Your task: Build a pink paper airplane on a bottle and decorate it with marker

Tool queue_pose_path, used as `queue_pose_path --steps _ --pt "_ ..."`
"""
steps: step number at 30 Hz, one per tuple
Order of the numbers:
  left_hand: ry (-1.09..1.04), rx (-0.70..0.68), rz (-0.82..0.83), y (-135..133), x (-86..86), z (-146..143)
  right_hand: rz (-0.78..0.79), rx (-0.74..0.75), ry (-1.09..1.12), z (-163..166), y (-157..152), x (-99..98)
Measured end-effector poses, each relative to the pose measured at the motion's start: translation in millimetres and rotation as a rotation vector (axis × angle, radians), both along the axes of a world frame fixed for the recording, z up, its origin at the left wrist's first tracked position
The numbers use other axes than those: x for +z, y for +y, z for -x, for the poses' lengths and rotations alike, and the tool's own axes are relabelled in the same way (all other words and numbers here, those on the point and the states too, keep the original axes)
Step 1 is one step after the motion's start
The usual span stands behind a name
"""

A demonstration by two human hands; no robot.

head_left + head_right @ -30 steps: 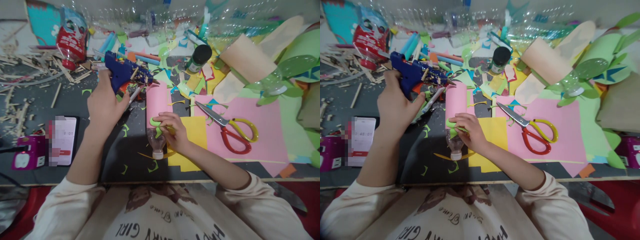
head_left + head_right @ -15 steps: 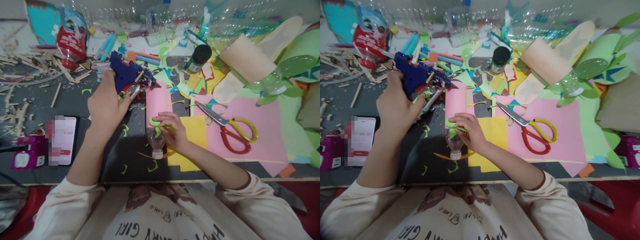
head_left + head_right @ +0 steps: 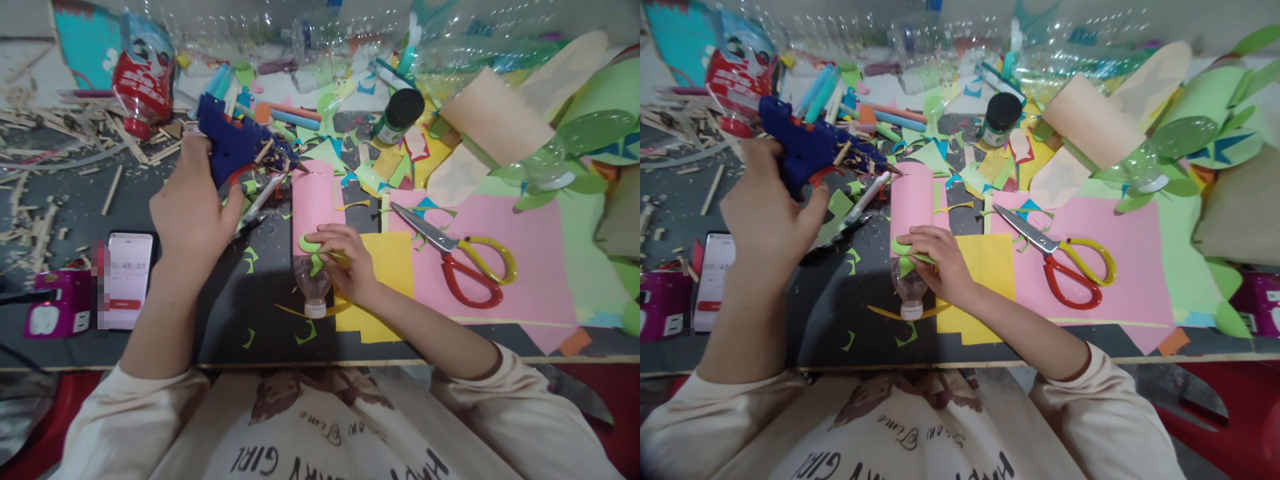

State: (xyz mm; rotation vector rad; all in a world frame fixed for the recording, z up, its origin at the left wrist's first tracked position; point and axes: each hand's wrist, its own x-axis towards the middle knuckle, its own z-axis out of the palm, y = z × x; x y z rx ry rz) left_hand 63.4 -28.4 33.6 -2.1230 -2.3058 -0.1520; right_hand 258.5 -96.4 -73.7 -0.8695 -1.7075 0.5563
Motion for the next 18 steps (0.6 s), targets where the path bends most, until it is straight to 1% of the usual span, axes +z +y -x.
queue_pose_path --steps 5,10,13,18 --pt "0.021 0.029 0.037 -0.9 0.4 0.7 -0.011 -0.005 -0.008 -0.5 0.7 1.4" --pt "-0.02 0.013 -0.003 -1.4 0.1 0.0 -0.009 -0.009 -0.03 -0.9 0.3 1.7" --pt "-0.048 -0.004 -0.005 -3.6 1.0 -5.5 0.005 -0.008 -0.039 -0.8 -0.2 0.7" --pt "-0.076 -0.023 -0.013 -6.8 0.8 -15.7 -0.017 -0.007 -0.013 0.0 0.2 -0.2"
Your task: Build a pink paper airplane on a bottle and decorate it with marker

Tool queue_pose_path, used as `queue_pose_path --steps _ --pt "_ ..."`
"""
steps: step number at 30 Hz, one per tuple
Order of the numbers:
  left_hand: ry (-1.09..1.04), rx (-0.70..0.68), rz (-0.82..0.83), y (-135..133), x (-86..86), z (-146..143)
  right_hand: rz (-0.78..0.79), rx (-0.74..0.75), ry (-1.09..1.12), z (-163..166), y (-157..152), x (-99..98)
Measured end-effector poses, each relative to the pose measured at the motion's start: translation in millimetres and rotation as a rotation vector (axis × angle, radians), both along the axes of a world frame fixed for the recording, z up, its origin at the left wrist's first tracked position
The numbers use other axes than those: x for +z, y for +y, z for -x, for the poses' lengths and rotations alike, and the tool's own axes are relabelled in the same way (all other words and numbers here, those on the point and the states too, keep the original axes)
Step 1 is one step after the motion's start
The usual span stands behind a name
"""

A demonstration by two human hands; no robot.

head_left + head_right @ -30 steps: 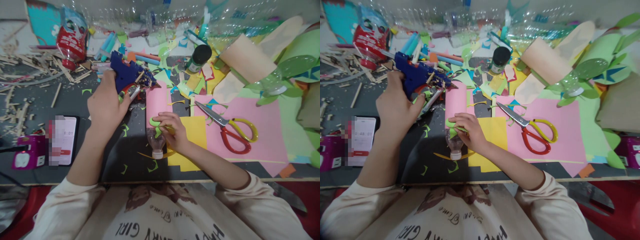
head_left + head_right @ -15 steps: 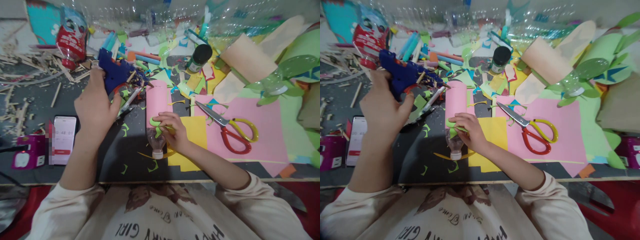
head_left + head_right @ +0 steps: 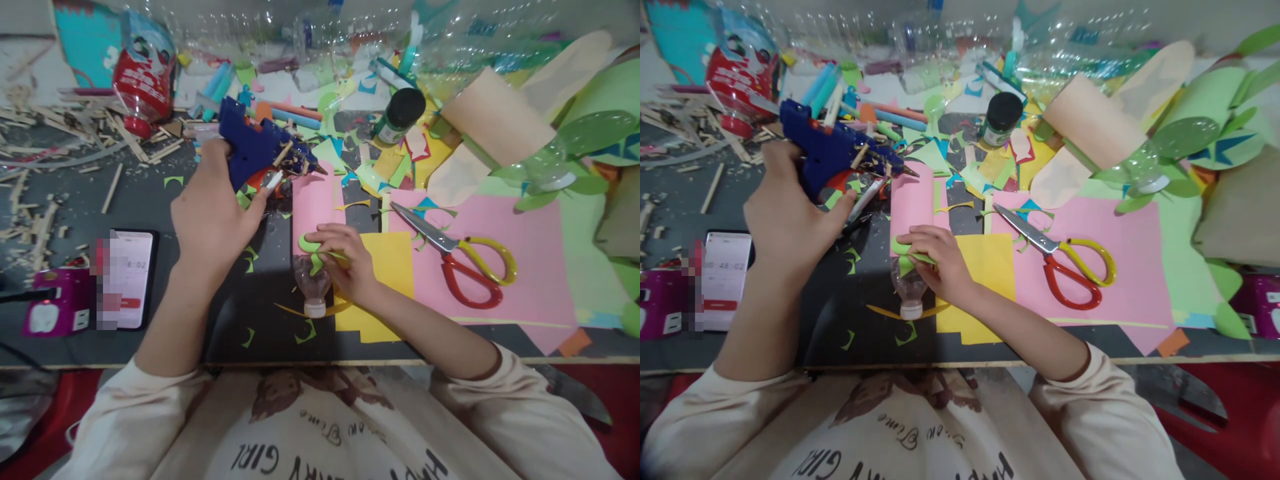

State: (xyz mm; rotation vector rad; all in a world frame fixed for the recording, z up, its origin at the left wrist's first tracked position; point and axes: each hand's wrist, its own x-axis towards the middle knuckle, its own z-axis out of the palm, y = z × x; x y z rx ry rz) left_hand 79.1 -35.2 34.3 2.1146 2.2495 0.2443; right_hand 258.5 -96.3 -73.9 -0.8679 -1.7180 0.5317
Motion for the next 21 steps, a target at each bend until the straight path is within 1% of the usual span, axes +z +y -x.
queue_pose_path --steps 7,11,14,18,21 --pt "-0.059 -0.025 -0.017 0.8 -4.4 5.0 0.01 0.013 0.003 -0.3 -0.3 0.9" --pt "0.018 -0.021 0.018 0.5 -1.6 5.7 0.023 0.032 0.032 0.2 -0.2 0.0" --pt "0.074 0.013 0.045 0.1 1.7 8.0 0.006 0.02 0.03 0.6 0.0 -0.6" --pt "0.09 0.042 0.04 -1.4 2.4 15.5 0.025 0.018 0.021 0.3 0.0 -0.7" --pt "0.074 0.041 0.031 -3.0 0.2 18.5 0.006 0.003 -0.005 -0.2 0.3 0.2"
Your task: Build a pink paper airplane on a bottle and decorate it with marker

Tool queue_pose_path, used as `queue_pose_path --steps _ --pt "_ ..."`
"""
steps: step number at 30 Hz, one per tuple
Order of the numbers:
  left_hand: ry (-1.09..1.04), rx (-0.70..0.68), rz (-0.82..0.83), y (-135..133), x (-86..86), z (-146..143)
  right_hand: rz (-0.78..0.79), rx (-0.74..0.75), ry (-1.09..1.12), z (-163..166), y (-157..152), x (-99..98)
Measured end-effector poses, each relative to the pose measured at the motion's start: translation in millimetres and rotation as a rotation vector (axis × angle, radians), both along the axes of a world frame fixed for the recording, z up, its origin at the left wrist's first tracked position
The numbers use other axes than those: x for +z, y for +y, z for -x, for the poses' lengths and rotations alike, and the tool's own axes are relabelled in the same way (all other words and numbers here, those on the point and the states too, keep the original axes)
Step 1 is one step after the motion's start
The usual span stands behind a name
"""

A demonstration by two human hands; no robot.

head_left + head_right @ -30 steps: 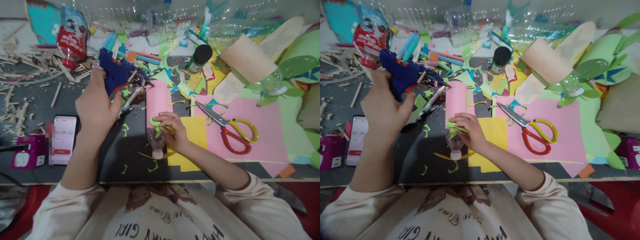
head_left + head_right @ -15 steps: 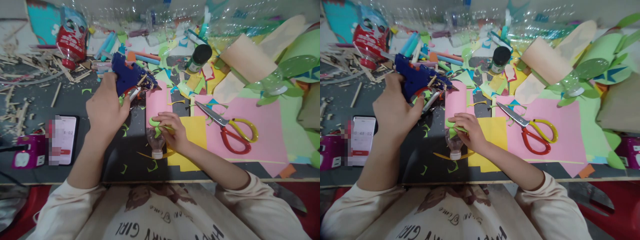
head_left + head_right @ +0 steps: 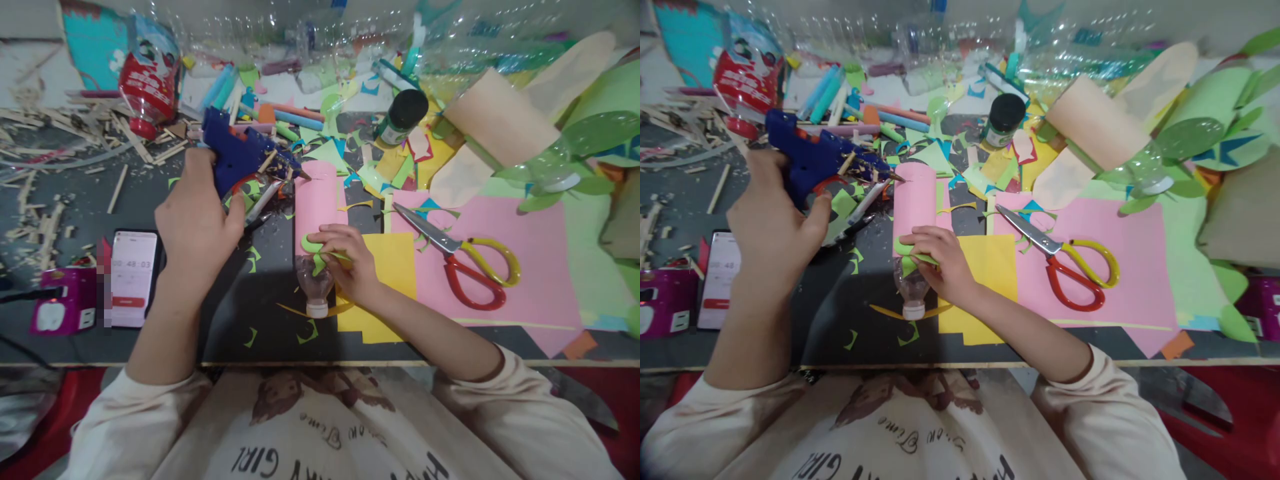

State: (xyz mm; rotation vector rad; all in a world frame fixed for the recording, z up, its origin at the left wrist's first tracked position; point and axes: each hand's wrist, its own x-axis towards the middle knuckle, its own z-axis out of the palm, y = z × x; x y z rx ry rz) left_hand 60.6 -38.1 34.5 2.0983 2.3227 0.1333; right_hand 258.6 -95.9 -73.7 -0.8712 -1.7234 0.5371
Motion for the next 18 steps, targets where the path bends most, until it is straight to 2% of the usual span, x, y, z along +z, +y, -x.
queue_pose_path --steps 7,13,18 --pt "-0.064 0.058 0.012 1.9 -6.2 2.1 0.001 -0.007 -0.026 -0.8 0.3 0.1" --pt "-0.122 0.197 -0.042 17.0 -25.4 42.0 -0.001 -0.003 0.03 1.0 0.5 -1.1" --pt "-0.101 0.191 0.079 21.7 -37.9 60.8 0.0 -0.028 -0.008 1.4 0.8 -0.2"
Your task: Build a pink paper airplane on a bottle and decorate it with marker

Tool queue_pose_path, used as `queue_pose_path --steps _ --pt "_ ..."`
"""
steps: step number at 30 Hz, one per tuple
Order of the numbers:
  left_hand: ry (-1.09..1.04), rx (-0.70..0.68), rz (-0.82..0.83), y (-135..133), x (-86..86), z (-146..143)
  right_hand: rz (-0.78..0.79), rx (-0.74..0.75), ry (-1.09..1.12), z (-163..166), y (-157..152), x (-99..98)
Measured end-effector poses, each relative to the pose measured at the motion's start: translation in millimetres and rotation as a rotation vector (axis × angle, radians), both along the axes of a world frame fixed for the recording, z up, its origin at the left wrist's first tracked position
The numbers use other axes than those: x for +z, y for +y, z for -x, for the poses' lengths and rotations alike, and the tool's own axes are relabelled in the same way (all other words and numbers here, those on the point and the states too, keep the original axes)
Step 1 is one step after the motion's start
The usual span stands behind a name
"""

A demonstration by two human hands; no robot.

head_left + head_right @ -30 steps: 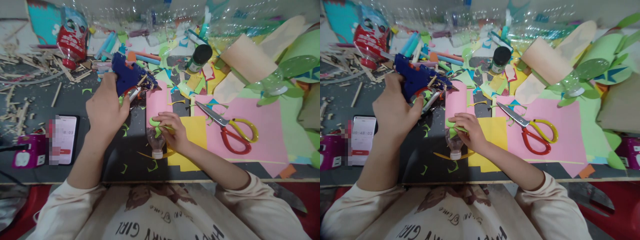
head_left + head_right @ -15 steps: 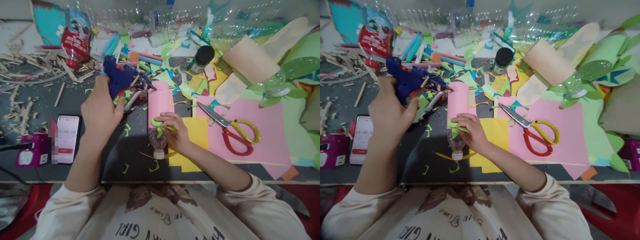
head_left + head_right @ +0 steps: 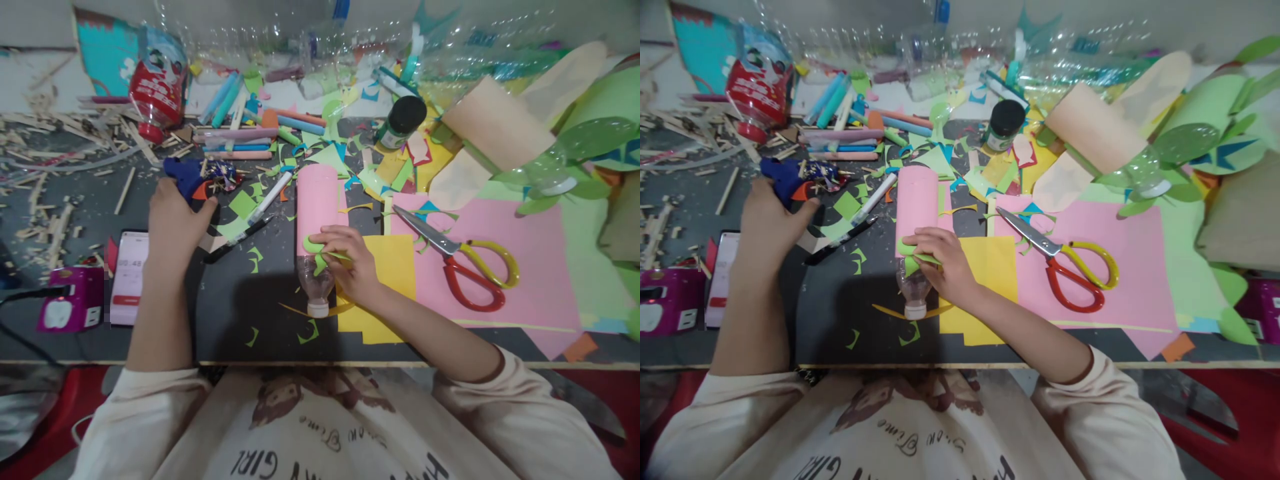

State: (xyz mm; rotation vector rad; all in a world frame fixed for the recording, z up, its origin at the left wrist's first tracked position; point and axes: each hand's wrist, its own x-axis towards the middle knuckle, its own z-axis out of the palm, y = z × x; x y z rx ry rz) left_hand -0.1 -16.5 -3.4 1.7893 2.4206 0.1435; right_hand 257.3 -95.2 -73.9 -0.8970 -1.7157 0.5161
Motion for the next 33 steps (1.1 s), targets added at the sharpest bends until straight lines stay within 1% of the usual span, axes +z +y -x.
queue_pose_path --steps 2,3,4,5,6,8,9,10,13,14,15,20,24,28,30,33 --pt "0.026 -0.047 -0.006 0.2 -4.8 5.1 0.008 0.004 -0.01 -0.7 -0.2 0.2" --pt "0.045 -0.055 -0.057 0.8 -8.2 7.0 0.014 0.012 -0.006 -1.2 -0.4 0.3" --pt "0.041 -0.117 -0.144 1.7 -12.3 7.6 0.024 0.024 0.003 -1.8 -0.6 0.3" --pt "0.01 -0.22 -0.252 2.8 -17.2 6.1 0.036 0.037 0.014 -2.4 -0.9 0.3" --pt "-0.05 -0.323 -0.391 3.8 -22.6 1.8 0.05 0.049 0.025 -3.0 -1.2 0.2" --pt "-0.274 -0.576 -0.544 4.3 -34.0 -15.9 0.074 0.065 0.038 -4.1 -1.7 0.1" --pt "-0.409 -0.655 -0.576 3.5 -39.4 -28.4 0.081 0.069 0.039 -4.5 -1.9 0.0" --pt "-0.512 -0.682 -0.6 2.0 -44.3 -41.9 0.084 0.07 0.038 -4.8 -2.0 -0.1" --pt "-0.677 -0.723 -0.705 -4.4 -55.5 -75.9 0.081 0.064 0.038 -4.7 -1.9 0.1" --pt "-0.713 -0.753 -0.738 -6.5 -58.1 -82.2 0.077 0.061 0.04 -4.5 -1.8 0.4" --pt "-0.738 -0.756 -0.73 -8.5 -60.2 -85.7 0.074 0.059 0.043 -4.2 -1.6 0.8" --pt "-0.82 -0.813 -0.747 -16.0 -66.4 -80.8 0.055 0.066 0.035 -3.3 -1.7 3.4" --pt "-0.818 -0.851 -0.738 -19.9 -66.7 -78.7 0.013 0.095 0.013 -2.5 -3.3 5.6" --pt "-0.824 -0.875 -0.717 -21.3 -66.6 -80.8 0.062 0.07 0.045 -2.0 -4.2 8.6" --pt "-0.851 -0.875 -0.691 -21.4 -67.2 -81.2 0.095 -0.011 0.096 -4.8 -1.8 10.2" --pt "-0.887 -0.867 -0.67 -21.1 -68.2 -80.8 0.113 -0.262 0.153 -16.0 8.2 13.0"
